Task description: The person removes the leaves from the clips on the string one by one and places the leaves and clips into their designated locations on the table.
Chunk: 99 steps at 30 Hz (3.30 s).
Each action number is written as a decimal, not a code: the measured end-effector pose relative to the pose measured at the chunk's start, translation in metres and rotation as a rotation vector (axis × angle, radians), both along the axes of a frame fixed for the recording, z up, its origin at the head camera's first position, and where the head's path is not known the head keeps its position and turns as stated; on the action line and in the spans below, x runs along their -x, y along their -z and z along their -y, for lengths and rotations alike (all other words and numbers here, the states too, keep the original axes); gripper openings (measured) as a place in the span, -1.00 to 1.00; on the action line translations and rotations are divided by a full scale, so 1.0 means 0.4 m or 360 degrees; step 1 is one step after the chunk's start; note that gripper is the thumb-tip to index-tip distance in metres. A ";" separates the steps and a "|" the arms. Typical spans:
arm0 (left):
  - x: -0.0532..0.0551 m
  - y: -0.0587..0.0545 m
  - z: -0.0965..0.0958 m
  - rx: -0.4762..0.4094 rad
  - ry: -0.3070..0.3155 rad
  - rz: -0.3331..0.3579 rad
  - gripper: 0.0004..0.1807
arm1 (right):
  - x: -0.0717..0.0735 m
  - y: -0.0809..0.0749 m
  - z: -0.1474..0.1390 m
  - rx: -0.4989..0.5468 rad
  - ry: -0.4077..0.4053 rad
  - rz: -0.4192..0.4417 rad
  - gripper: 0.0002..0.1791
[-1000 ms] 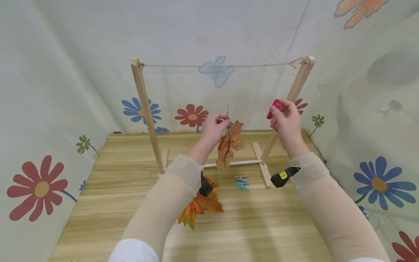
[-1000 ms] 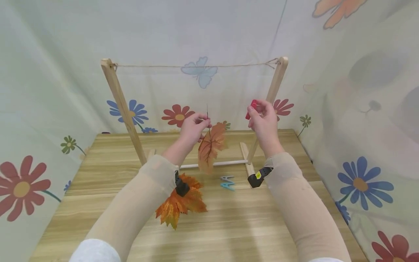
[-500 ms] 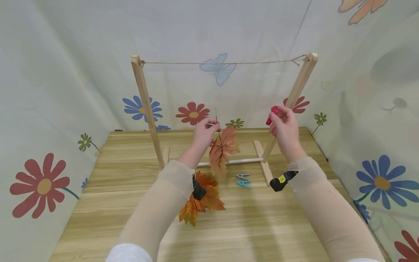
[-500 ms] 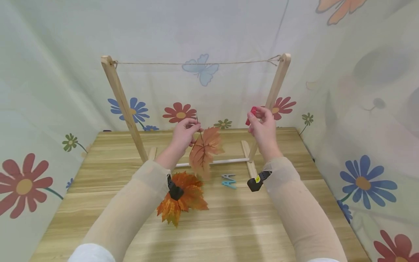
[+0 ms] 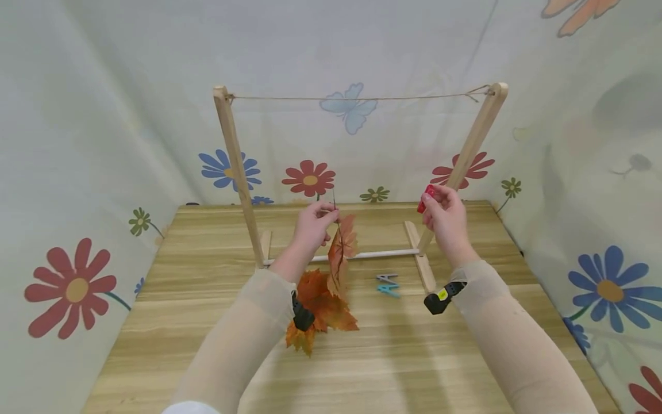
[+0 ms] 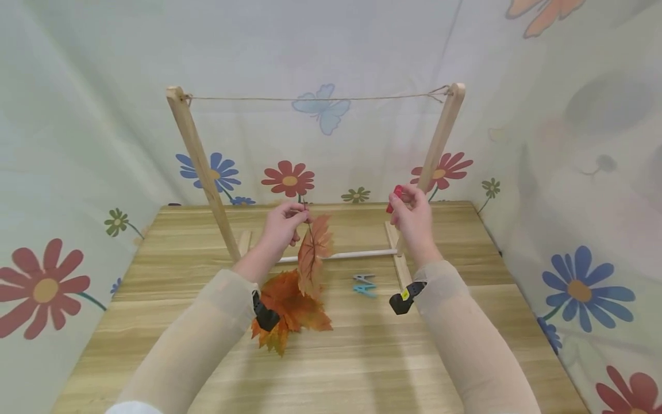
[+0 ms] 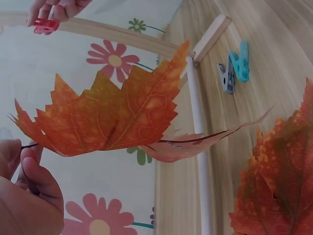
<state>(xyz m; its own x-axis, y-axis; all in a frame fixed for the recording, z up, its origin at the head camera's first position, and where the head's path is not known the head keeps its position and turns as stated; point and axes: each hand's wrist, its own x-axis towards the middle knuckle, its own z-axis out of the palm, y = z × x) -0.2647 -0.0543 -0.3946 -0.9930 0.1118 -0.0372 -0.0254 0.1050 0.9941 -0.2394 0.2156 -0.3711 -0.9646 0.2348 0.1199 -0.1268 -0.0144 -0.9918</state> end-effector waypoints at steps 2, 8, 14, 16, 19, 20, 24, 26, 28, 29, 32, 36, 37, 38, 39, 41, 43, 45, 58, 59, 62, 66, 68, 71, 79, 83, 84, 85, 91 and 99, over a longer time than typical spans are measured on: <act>-0.004 0.007 0.006 0.0009 -0.0003 -0.0003 -0.79 | -0.001 0.014 0.002 0.0021 -0.0003 0.0000 -0.52; -0.015 0.024 0.025 0.0008 -0.0052 0.0025 -0.80 | 0.004 0.095 -0.004 0.0003 -0.0072 -0.0062 -0.48; -0.021 0.033 0.042 -0.0030 -0.0054 0.0057 -0.78 | -0.034 0.120 0.013 -0.0112 -0.0039 0.0083 -0.47; -0.023 0.036 0.050 -0.0034 -0.0055 0.0075 -0.77 | -0.041 0.131 0.015 -0.0105 -0.0050 0.0126 -0.48; -0.026 0.040 0.061 -0.0024 -0.0056 0.0087 -0.76 | -0.048 0.148 0.017 -0.0063 -0.0061 0.0186 -0.48; -0.027 0.042 0.065 -0.0024 -0.0056 0.0087 -0.76 | -0.050 0.155 0.017 -0.0047 -0.0060 0.0199 -0.49; -0.028 0.048 0.082 -0.0025 -0.0075 0.0088 -0.75 | -0.056 0.185 0.014 -0.0035 -0.0067 0.0273 -0.49; -0.028 0.050 0.090 -0.0029 -0.0085 0.0090 -0.75 | -0.061 0.200 0.012 -0.0045 -0.0067 0.0318 -0.50; -0.028 0.049 0.097 -0.0018 -0.0099 0.0087 -0.76 | -0.066 0.214 0.011 -0.0063 -0.0070 0.0350 -0.49; -0.028 0.048 0.101 -0.0013 -0.0105 0.0081 -0.76 | -0.069 0.221 0.011 -0.0062 -0.0069 0.0357 -0.49; -0.029 0.043 0.110 0.0002 -0.0124 0.0064 -0.76 | -0.076 0.243 0.012 -0.0046 -0.0078 0.0360 -0.48; -0.031 0.038 0.121 0.0006 -0.0141 0.0086 -0.74 | -0.088 0.277 0.012 -0.0007 -0.0112 0.0394 -0.50; -0.032 0.037 0.124 0.0000 -0.0146 0.0094 -0.73 | -0.092 0.287 0.012 0.0003 -0.0118 0.0411 -0.53; -0.032 0.037 0.127 -0.0010 -0.0151 0.0101 -0.73 | -0.096 0.295 0.012 0.0003 -0.0125 0.0425 -0.54; -0.032 0.037 0.130 -0.0019 -0.0157 0.0105 -0.72 | -0.099 0.305 0.012 0.0009 -0.0128 0.0436 -0.55; -0.033 0.037 0.136 -0.0036 -0.0165 0.0107 -0.72 | -0.106 0.321 0.011 0.0008 -0.0124 0.0456 -0.57; -0.033 0.038 0.141 -0.0063 -0.0177 0.0109 -0.73 | -0.110 0.337 0.009 -0.0010 -0.0122 0.0474 -0.57; -0.033 0.039 0.145 -0.0076 -0.0189 0.0108 -0.74 | -0.114 0.347 0.008 -0.0029 -0.0113 0.0490 -0.57; -0.038 0.059 0.170 -0.0067 -0.0244 0.0079 -0.77 | -0.117 0.375 0.008 -0.0188 -0.0096 0.0529 -0.57; -0.039 0.059 0.171 -0.0058 -0.0243 0.0088 -0.78 | -0.118 0.375 0.008 -0.0191 -0.0105 0.0530 -0.57; -0.041 0.059 0.173 -0.0056 -0.0251 0.0116 -0.79 | -0.122 0.377 0.007 -0.0191 -0.0127 0.0538 -0.59; -0.044 0.059 0.175 -0.0071 -0.0269 0.0126 -0.81 | -0.128 0.381 0.005 -0.0206 -0.0183 0.0544 -0.59; -0.046 0.061 0.176 -0.0091 -0.0273 0.0132 -0.81 | -0.130 0.383 0.005 -0.0217 -0.0217 0.0538 -0.60; -0.047 0.068 0.177 -0.0111 -0.0264 0.0150 -0.82 | -0.132 0.389 0.001 -0.0237 -0.0256 0.0523 -0.64; -0.057 0.098 0.176 -0.0126 -0.0248 0.0198 -0.83 | -0.137 0.420 -0.021 -0.0298 -0.0408 0.0393 -0.67; -0.062 0.115 0.181 -0.0129 -0.0255 0.0209 -0.84 | -0.141 0.426 -0.023 -0.0254 -0.0414 0.0417 -0.65; -0.064 0.119 0.182 -0.0134 -0.0257 0.0216 -0.84 | -0.141 0.428 -0.024 -0.0249 -0.0414 0.0432 -0.64; -0.066 0.123 0.185 -0.0146 -0.0260 0.0223 -0.84 | -0.143 0.429 -0.024 -0.0251 -0.0412 0.0452 -0.63; -0.077 0.146 0.198 -0.0134 -0.0250 0.0287 -0.84 | -0.152 0.442 -0.024 -0.0279 -0.0453 0.0540 -0.60; -0.081 0.181 0.209 -0.0101 -0.0262 0.0288 -0.83 | -0.159 0.463 -0.024 -0.0280 -0.0491 0.0608 -0.59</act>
